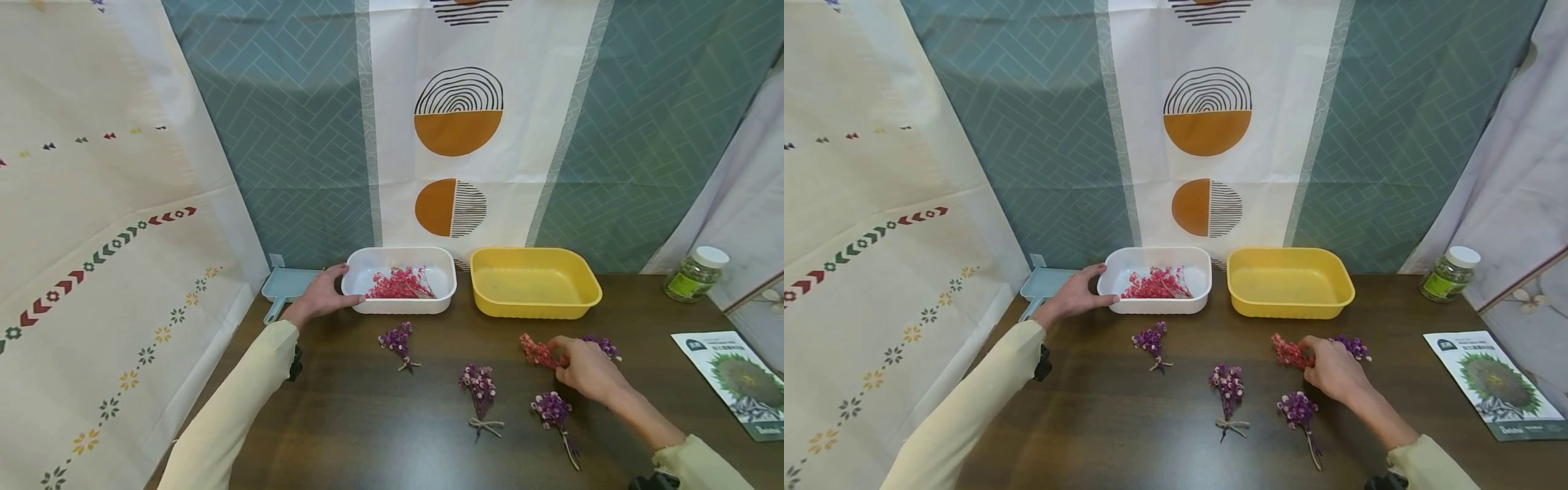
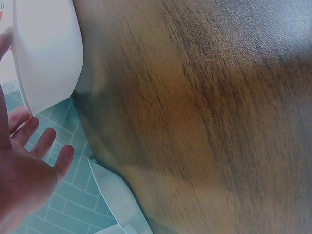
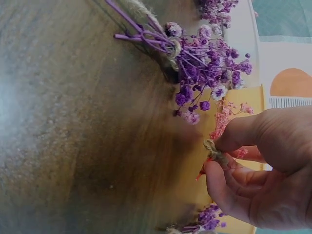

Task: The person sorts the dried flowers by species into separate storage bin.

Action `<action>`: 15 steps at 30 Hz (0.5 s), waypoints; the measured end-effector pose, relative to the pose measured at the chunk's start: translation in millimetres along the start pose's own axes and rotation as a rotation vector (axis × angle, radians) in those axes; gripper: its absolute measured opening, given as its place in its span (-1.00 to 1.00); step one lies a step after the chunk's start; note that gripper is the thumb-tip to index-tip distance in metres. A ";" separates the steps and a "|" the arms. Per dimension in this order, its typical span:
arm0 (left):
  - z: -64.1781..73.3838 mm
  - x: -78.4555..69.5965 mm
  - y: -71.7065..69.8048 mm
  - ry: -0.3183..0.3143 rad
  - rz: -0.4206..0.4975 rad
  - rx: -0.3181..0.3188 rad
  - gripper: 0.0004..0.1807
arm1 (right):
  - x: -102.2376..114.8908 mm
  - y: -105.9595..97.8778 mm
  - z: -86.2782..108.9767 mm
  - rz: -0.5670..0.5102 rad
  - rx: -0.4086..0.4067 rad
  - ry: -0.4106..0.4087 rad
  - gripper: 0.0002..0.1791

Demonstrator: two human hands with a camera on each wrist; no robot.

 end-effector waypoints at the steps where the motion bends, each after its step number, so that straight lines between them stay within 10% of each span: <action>1: 0.0 -0.1 0.0 0.001 0.000 -0.001 0.03 | 0.8 -0.5 -0.2 0.002 -0.006 -0.005 -0.60; 15: -1.3 3.2 0.4 0.003 0.021 -0.002 0.05 | 22.7 -13.4 -17.2 -0.028 -0.051 -0.108 -0.60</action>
Point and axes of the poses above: each hand's wrist, its own z-axis away from the middle knuckle, its own y-axis out of the palm, x = y × z, the point moved 3 cm from there along -z, towards the middle knuckle, and after that the axes turned 3 degrees about x, right-handed, at the moved point
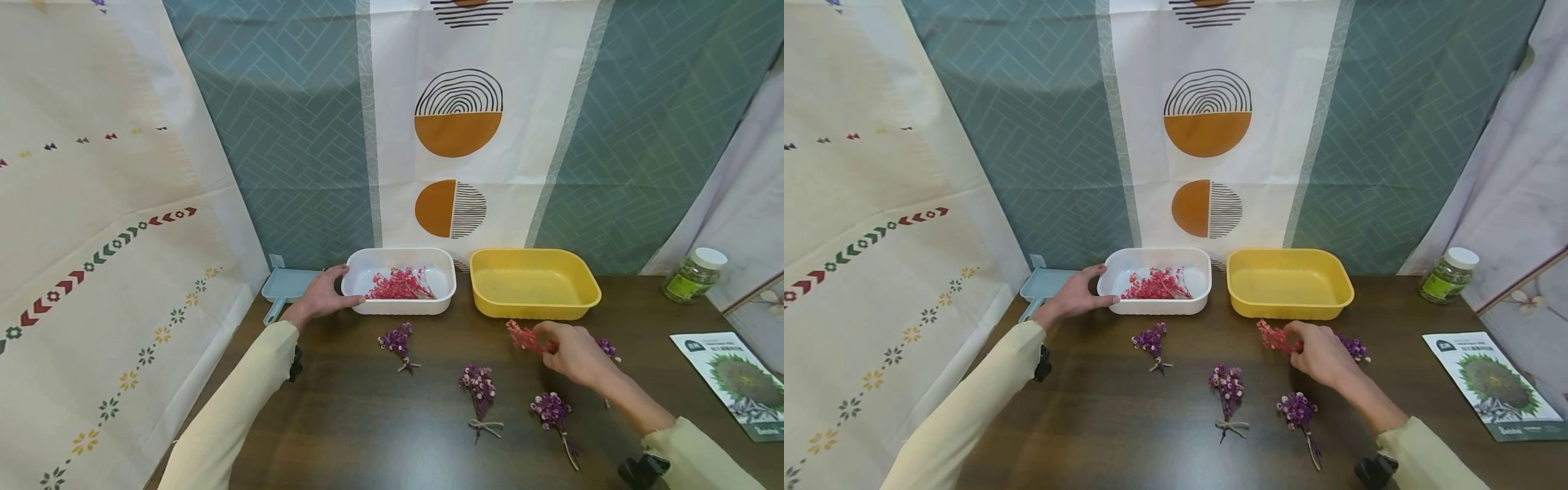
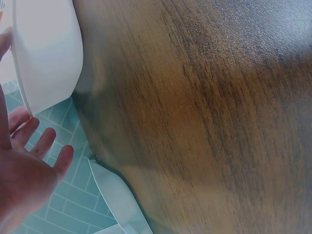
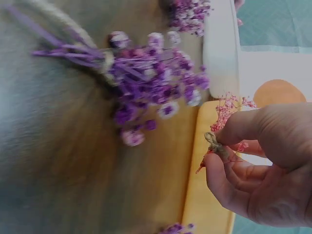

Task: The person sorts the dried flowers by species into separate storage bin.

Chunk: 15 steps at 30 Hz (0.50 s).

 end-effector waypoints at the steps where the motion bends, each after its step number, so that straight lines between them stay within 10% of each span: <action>1: -0.4 0.5 0.1 0.002 0.000 -0.001 0.05 | 1.9 -1.2 -2.4 0.002 -0.008 -0.017 -0.60; 15: 0.3 0.5 0.0 0.000 -0.012 0.005 0.03 | 28.8 -11.0 -33.4 0.011 -0.036 -0.115 -0.60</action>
Point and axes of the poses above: each hand's wrist, its own z-axis away from the middle knuckle, its own y-axis out of the palm, x = y × z, the point moved 3 cm from there along -z, towards the middle knuckle, and after that the axes turned 3 degrees about x, right-handed, at the moved point
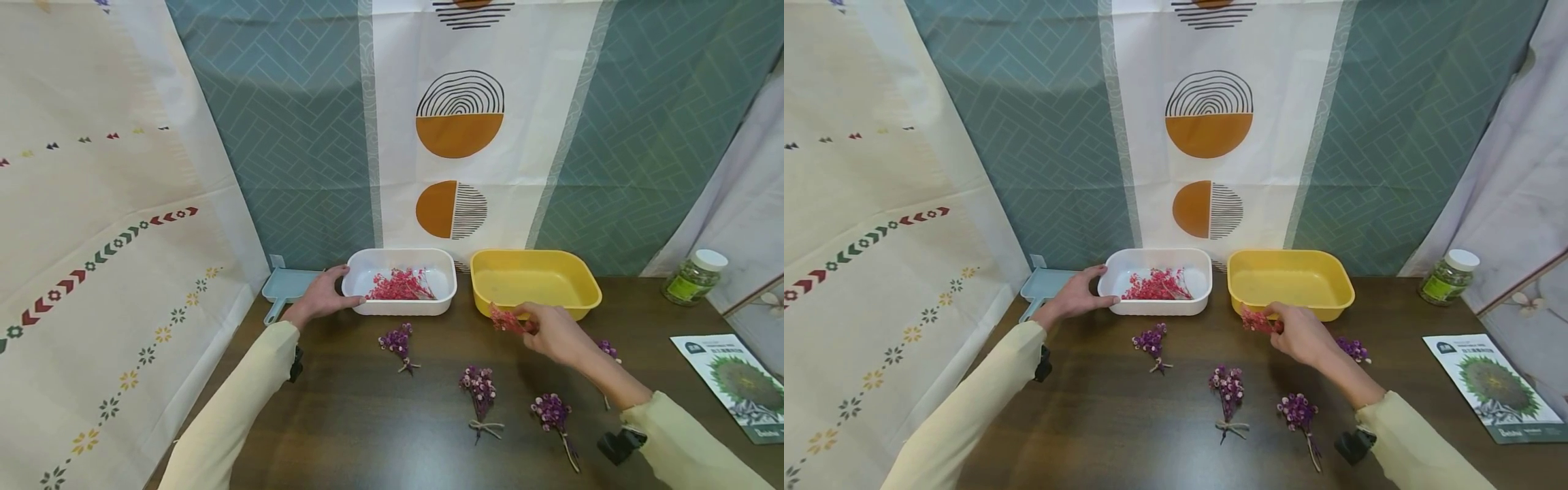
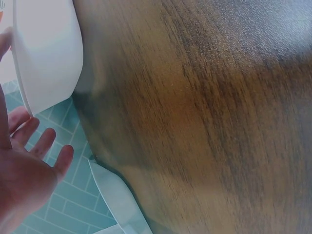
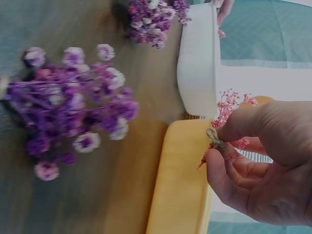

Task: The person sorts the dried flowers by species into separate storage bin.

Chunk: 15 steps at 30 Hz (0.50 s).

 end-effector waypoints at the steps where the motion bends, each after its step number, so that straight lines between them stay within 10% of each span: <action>1: 0.1 0.0 0.0 -0.001 -0.005 0.002 0.04 | 1.4 -0.5 -2.5 -0.006 0.006 0.005 -0.60; 15: 1.2 0.0 0.5 -0.003 -0.001 -0.001 0.03 | 17.6 -3.5 -45.9 0.035 0.045 0.007 -0.59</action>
Point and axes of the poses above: each hand's wrist, its own z-axis away from the middle knuckle, its own y-axis out of the palm, x = y × z, the point moved 3 cm from there along -z, towards the middle knuckle, and after that the axes turned 3 degrees about x, right-handed, at the moved point
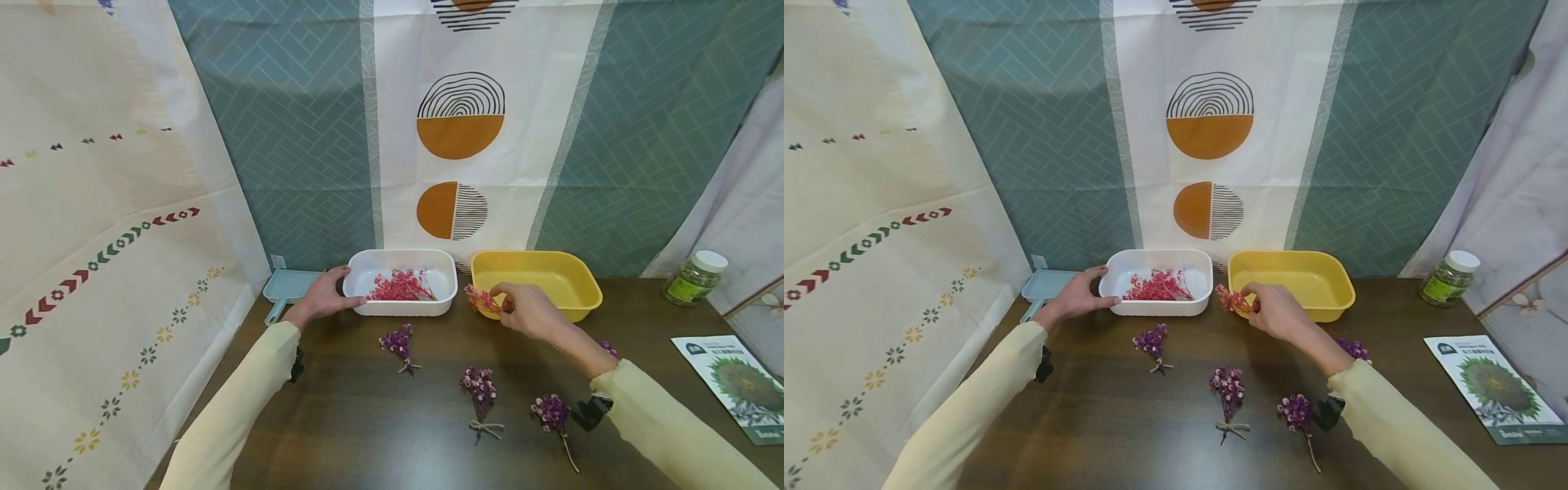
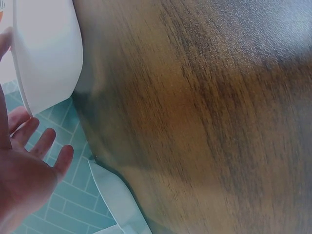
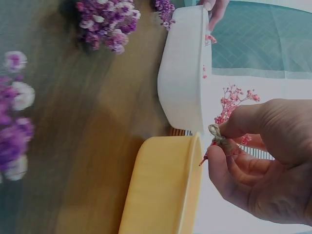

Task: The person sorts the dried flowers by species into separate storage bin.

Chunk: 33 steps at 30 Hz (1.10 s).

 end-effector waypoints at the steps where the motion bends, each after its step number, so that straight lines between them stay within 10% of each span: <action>1: -0.1 0.1 0.3 0.000 0.001 0.000 0.03 | 0.9 0.2 -3.4 -0.001 0.007 0.002 -0.59; 33: -0.4 -1.1 0.4 0.015 -0.002 -0.020 0.02 | 33.6 31.5 -122.6 -0.026 0.164 0.111 -0.53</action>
Point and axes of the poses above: each hand's wrist, its own z-axis away from the middle knuckle, its own y-axis out of the palm, x = y × z, the point moved 3 cm from there along -z, towards the middle knuckle, and after that the axes turned 3 degrees about x, right-handed, at the moved point
